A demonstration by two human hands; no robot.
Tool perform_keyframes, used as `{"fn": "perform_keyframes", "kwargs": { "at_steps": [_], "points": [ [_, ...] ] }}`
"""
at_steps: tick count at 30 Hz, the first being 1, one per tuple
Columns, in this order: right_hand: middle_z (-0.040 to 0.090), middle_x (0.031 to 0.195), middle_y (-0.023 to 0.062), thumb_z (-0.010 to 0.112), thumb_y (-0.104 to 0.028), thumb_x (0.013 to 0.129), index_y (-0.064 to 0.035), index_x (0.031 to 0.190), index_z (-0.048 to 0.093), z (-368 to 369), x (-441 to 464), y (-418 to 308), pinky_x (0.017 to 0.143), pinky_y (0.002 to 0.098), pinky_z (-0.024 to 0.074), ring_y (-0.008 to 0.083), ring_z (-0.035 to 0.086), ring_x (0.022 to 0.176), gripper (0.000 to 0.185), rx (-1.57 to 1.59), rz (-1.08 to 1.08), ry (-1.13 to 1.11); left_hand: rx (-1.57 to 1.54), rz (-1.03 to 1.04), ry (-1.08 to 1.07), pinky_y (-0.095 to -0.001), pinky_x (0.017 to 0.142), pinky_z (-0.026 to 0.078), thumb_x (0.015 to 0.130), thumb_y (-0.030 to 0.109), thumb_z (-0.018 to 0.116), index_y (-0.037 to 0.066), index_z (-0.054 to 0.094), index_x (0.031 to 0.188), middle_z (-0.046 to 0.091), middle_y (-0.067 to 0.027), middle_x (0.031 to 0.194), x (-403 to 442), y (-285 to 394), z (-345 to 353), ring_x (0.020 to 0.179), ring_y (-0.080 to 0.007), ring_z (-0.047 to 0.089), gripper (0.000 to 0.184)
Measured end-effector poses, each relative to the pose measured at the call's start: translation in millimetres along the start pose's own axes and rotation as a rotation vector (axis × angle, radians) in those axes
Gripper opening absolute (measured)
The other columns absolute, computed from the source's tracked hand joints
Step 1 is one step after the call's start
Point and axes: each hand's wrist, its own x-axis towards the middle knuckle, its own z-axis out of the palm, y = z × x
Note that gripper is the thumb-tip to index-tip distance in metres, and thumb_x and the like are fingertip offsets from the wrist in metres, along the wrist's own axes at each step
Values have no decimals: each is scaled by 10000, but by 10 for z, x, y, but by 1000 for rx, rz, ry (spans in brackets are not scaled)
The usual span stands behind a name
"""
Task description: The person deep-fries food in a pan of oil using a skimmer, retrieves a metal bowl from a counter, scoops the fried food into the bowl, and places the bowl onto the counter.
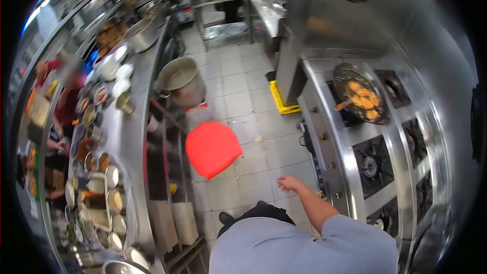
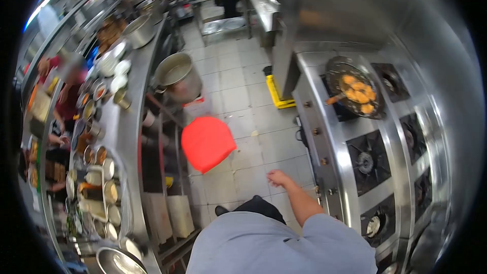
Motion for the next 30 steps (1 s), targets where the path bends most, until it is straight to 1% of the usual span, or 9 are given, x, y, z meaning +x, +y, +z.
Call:
{"fn": "perform_keyframes", "kwargs": {
  "at_steps": [4,8,13,14,16,20,21,25,30],
  "points": [
    [599,848,38,522,-261,928,-63,1120,537,-397,-509,-572,527,257,458,123,567,637,276,445,-233,268,47,-79,-155,-245,573,408,916,282,472,59,553,1143,602,-69,1040,-51,-129,502,823,-152,561,328],
    [608,823,26,546,-255,927,-63,1158,519,-1168,-1039,-1046,547,257,441,116,557,638,302,923,-678,617,125,-171,-336,-228,548,395,918,282,460,69,567,1131,607,-53,1038,-133,-299,1070,805,-135,559,320],
    [564,1098,108,597,-305,898,-35,1353,322,-1852,-1330,-1465,687,309,484,189,596,862,597,1248,-821,585,247,-325,-561,-207,518,379,921,282,445,82,584,1117,612,-33,1035,-280,-616,1801,782,-114,556,313],
    [564,1098,108,597,-305,898,-35,1353,322,-1959,-1248,-1496,687,309,484,189,596,862,597,1258,-832,613,247,-369,-642,-371,914,424,921,291,455,27,535,1198,572,-112,1188,-233,-771,1912,1091,-247,530,391],
    [510,1189,126,622,-322,878,-32,1412,199,-2152,-1149,-1612,753,357,487,236,579,959,740,1281,-845,593,42,-461,-858,-405,922,468,789,199,567,13,513,1149,578,-111,1152,-184,-1147,2208,1029,-263,573,409],
    [561,1074,135,649,-357,848,-43,1200,460,-2381,-1173,-1682,742,365,485,258,568,960,508,1418,-890,502,148,-611,-897,-411,928,455,770,136,540,24,515,1150,582,-93,1156,-238,-1463,2693,1055,-247,565,397],
    [571,1010,117,648,-373,843,-90,1037,540,-2470,-1143,-1670,724,351,487,244,574,890,360,1473,-793,551,150,-623,-911,-411,928,455,770,136,540,24,515,1150,582,-93,1156,-232,-1526,2812,1055,-247,565,397],
    [571,827,76,644,-374,843,-95,940,565,-2828,-1250,-1696,666,347,496,221,575,769,306,1514,-752,550,195,-600,-1075,-413,923,454,756,114,541,27,502,1170,569,-97,1167,-267,-1590,3449,1064,-250,556,424],
    [544,730,78,583,-131,823,-52,825,533,-3213,-1205,-1800,480,293,452,191,545,604,94,1614,-648,696,213,-628,-1208,-408,907,460,738,89,510,20,500,1149,565,-103,1128,-87,-1747,4168,1043,-252,557,416]
  ]
}}
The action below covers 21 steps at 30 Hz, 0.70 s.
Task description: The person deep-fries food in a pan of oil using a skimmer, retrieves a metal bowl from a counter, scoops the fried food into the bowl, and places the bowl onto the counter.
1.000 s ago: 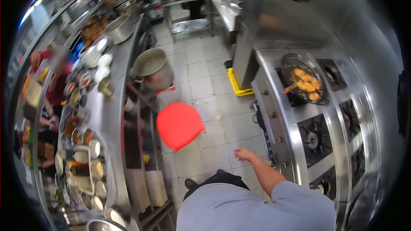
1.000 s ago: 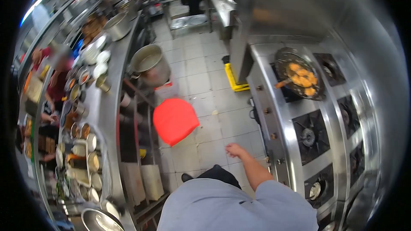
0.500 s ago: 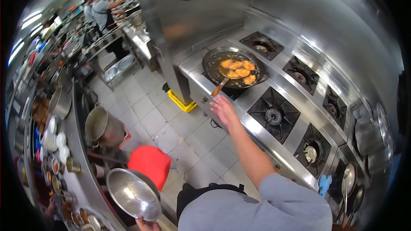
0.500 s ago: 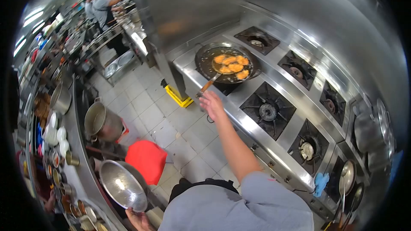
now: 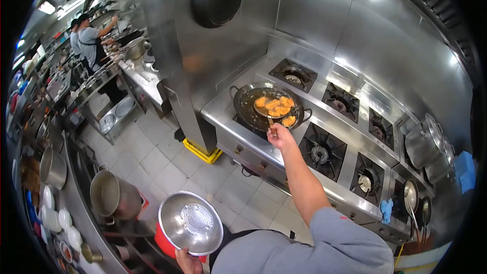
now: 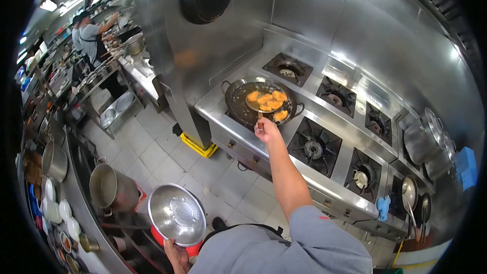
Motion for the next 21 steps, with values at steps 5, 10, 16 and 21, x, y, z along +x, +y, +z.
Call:
{"fn": "perform_keyframes", "kwargs": {
  "at_steps": [5,10,16,21],
  "points": [
    [521,663,65,576,-29,742,-40,764,519,46,-433,-326,437,276,388,166,529,558,62,-472,21,119,83,25,-45,-376,835,492,747,61,486,16,506,1062,574,-105,1052,610,309,179,970,-233,578,319],
    [523,606,47,577,-56,747,-36,717,532,110,-915,-665,444,282,390,148,525,526,58,-865,-14,228,177,-13,-110,-337,759,508,758,21,465,22,503,1002,579,-83,985,1295,404,46,870,-202,590,247],
    [475,582,30,523,-48,759,-28,681,518,223,-1039,-940,396,273,347,133,462,480,80,-1151,-99,368,227,-65,-194,-317,738,497,757,-10,466,30,510,961,584,-71,945,1587,483,319,844,-181,580,213],
    [462,632,31,499,-64,780,-21,1082,567,329,-1358,-1037,400,269,341,112,453,503,313,-1371,-151,423,182,-88,-173,-300,656,483,772,-18,493,62,477,868,559,-46,853,1692,305,565,731,-143,554,126]
  ]
}}
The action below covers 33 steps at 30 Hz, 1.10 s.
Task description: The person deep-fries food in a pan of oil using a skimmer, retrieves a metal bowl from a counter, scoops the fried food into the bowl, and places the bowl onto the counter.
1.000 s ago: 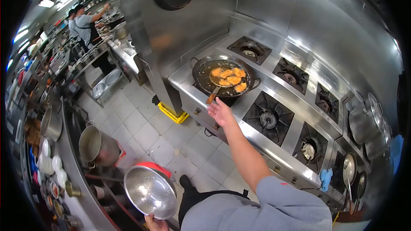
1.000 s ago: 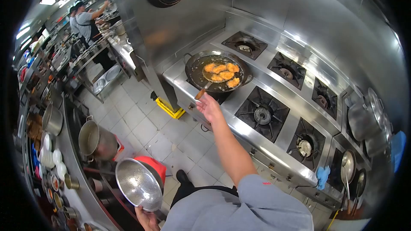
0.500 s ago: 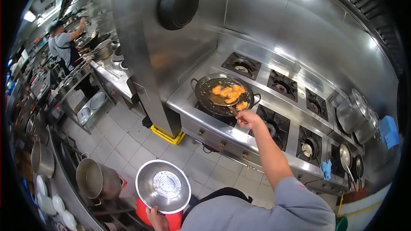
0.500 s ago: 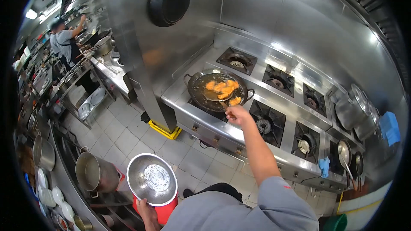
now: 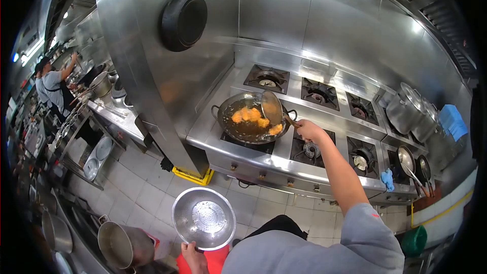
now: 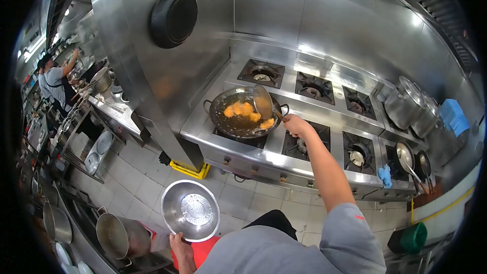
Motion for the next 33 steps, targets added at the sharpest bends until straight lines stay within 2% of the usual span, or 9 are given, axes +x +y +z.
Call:
{"fn": "perform_keyframes", "kwargs": {
  "at_steps": [2,7,9,11,14,16,23,25,33],
  "points": [
    [494,649,44,491,-64,769,-49,1212,534,-72,-25,59,411,293,352,127,459,506,445,-2,-71,96,-26,-22,1,-298,649,482,770,-23,496,66,473,854,555,-42,840,1,-63,48,718,-140,548,124],
    [544,695,76,466,-60,754,-63,1250,511,-280,190,377,449,312,376,165,483,523,498,-133,-250,309,18,0,27,-295,639,480,775,-25,503,78,471,835,547,-32,814,93,-307,11,693,-121,528,123],
    [615,1037,267,498,-83,741,0,1224,519,-423,352,471,786,369,469,353,604,944,490,-250,-255,325,23,1,69,-292,626,474,779,-21,505,83,470,830,546,-27,812,76,-345,75,689,-113,522,121],
    [628,1000,246,498,-81,741,3,1213,529,-498,436,551,686,373,491,331,628,821,481,-300,-318,335,44,-11,120,-289,613,468,783,-18,507,89,470,824,545,-22,809,40,-406,3,684,-106,516,120],
    [635,890,189,504,-93,754,-11,1221,529,-656,354,442,539,353,477,257,607,638,475,-199,-163,254,93,19,160,-299,629,477,794,-13,502,96,467,835,533,-14,824,-48,-418,48,700,-108,522,122],
    [532,671,43,494,-74,782,-63,1267,505,-809,396,524,418,266,378,108,470,496,486,-143,-79,88,91,47,180,-305,640,484,794,-12,501,93,466,833,525,-14,820,-146,-445,37,713,-114,526,118],
    [536,705,24,499,-41,809,-21,1283,459,-972,229,446,401,219,359,82,480,521,477,-20,54,-200,78,105,306,-326,645,507,794,-1,484,71,461,843,526,-35,837,-473,-555,92,718,-123,526,90],
    [586,804,64,507,-14,797,8,1303,413,-904,347,533,382,227,371,96,486,504,516,210,146,-397,78,108,319,-335,657,514,794,1,485,71,462,844,528,-36,839,-490,-625,55,732,-126,533,89],
    [552,814,98,438,-29,837,20,1112,459,-424,441,855,358,201,348,90,438,503,280,883,273,-494,50,104,330,-368,679,518,795,10,468,62,470,870,530,-40,849,-637,-642,418,748,-137,528,92]
  ]
}}
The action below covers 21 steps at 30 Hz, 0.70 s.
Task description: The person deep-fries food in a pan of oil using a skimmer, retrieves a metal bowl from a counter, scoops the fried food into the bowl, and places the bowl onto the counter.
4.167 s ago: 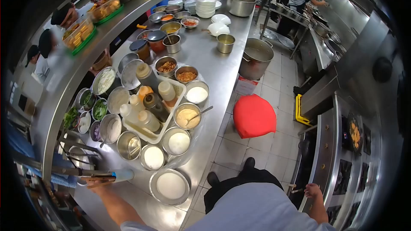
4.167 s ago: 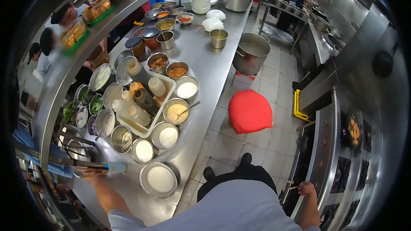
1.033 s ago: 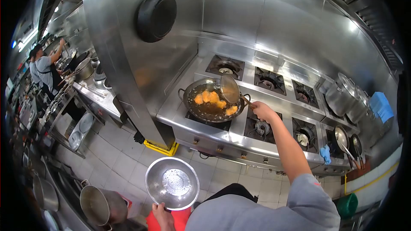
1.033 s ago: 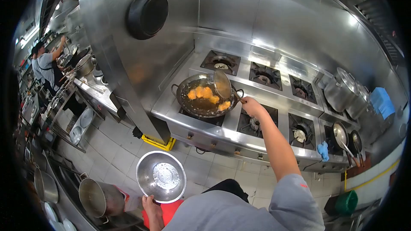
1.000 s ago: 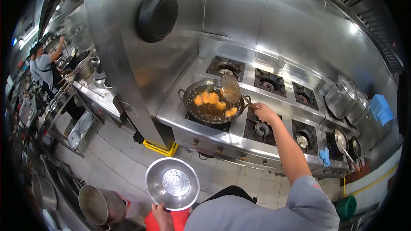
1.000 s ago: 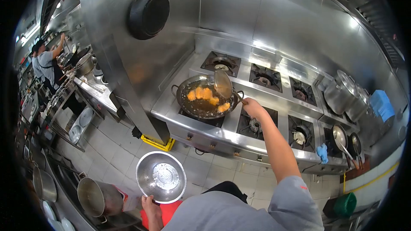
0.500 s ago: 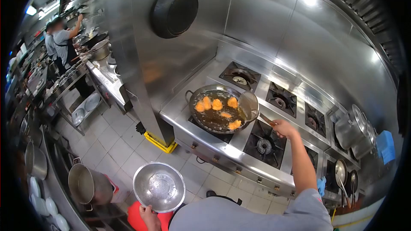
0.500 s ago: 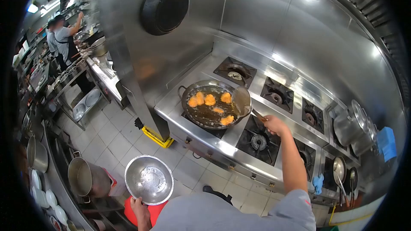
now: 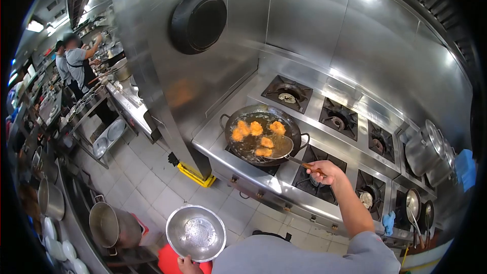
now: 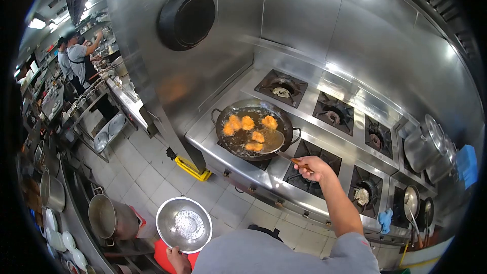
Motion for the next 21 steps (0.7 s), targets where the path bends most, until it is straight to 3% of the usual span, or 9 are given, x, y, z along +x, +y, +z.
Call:
{"fn": "perform_keyframes", "kwargs": {
  "at_steps": [4,6,13,21],
  "points": [
    [541,844,94,436,-36,826,7,1059,468,-145,107,22,355,187,345,84,412,503,238,51,-14,-26,3,6,-15,-374,706,516,796,15,463,58,472,875,535,-42,865,11,-7,55,765,-134,527,90],
    [541,839,92,420,-31,822,10,1044,481,-165,124,-64,360,184,339,81,412,505,234,-70,-73,49,18,13,-12,-357,690,510,795,23,470,67,464,853,515,-32,838,-42,66,149,754,-127,514,73],
    [593,836,44,476,-55,832,-39,1121,519,-84,373,-174,386,204,349,70,470,516,293,-434,-133,106,85,19,6,-326,646,490,795,26,480,86,438,804,451,-9,767,-33,122,270,690,-110,470,74],
    [616,870,33,487,-56,820,-47,1246,497,21,678,-123,397,203,360,61,492,512,426,-703,-204,104,-53,32,39,-351,660,518,794,-22,473,77,461,824,538,-47,817,27,-17,180,732,-142,552,104]
  ]
}}
